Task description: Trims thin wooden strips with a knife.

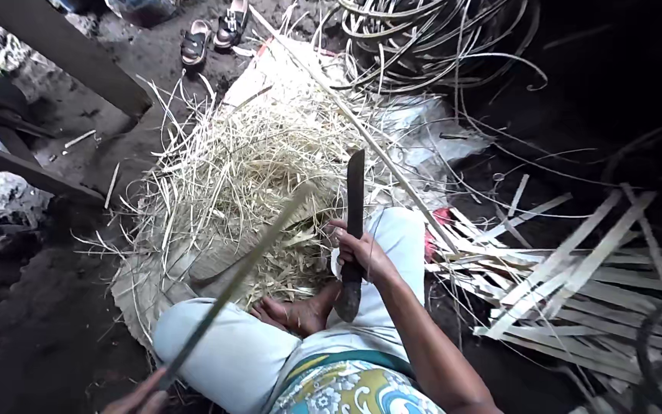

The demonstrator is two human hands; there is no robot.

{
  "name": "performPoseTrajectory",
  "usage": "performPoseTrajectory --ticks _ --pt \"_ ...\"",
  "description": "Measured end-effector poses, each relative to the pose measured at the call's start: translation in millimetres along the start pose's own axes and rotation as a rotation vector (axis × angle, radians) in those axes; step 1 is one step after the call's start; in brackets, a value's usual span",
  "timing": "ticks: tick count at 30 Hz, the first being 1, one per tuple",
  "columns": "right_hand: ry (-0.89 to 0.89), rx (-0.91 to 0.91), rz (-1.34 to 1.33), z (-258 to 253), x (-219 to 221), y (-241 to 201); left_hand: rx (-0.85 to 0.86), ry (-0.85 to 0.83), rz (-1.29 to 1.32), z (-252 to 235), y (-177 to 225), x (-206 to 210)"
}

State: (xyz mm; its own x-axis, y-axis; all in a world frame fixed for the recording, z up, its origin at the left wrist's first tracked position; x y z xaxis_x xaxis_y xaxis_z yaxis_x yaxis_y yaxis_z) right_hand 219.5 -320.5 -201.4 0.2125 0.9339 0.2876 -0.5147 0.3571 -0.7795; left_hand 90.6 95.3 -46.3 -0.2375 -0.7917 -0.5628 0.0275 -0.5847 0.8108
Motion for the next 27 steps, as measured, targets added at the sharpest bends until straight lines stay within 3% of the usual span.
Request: performPoseTrajectory --ticks 2,4,7,10,14,17,21,27 --pt "-0.070 -0.014 0.101 13 4 7 0.032 0.097 -0.100 -7 5 -30" --pt "-0.163 0.061 0.171 37 12 54 0.013 0.181 -0.188 -22 7 -52" --pt "-0.044 0.192 0.281 70 -1 113 -0.047 0.205 -0.242 -50 -15 -44" --pt "0.121 0.144 0.517 67 -20 89 -0.086 0.130 -0.182 -75 -56 5" --pt "0.238 -0.194 0.928 50 -25 0 -0.114 -0.010 -0.115 -95 -125 64" --pt "0.224 -0.326 0.894 39 -10 -39 -0.158 -0.062 -0.085 -102 -155 87" --pt "0.164 -0.199 0.834 -6 -9 -15 -0.231 -0.119 -0.038 -106 -178 101" --pt "0.077 -0.166 1.181 -46 6 14 -0.248 -0.145 0.004 -104 -193 107"
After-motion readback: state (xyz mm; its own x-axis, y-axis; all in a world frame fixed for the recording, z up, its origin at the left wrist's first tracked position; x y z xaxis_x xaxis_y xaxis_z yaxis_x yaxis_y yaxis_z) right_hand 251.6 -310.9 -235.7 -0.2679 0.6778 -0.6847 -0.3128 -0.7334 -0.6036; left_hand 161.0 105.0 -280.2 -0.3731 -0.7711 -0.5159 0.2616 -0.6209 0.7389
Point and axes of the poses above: each hand's wrist, its own z-axis away from the middle knuckle, its own x-axis out of the palm, y = z × x, the point moved 9 cm from there along -z, towards the middle knuckle, and after that the axes turned 5 degrees about x, right-handed, at the moved point
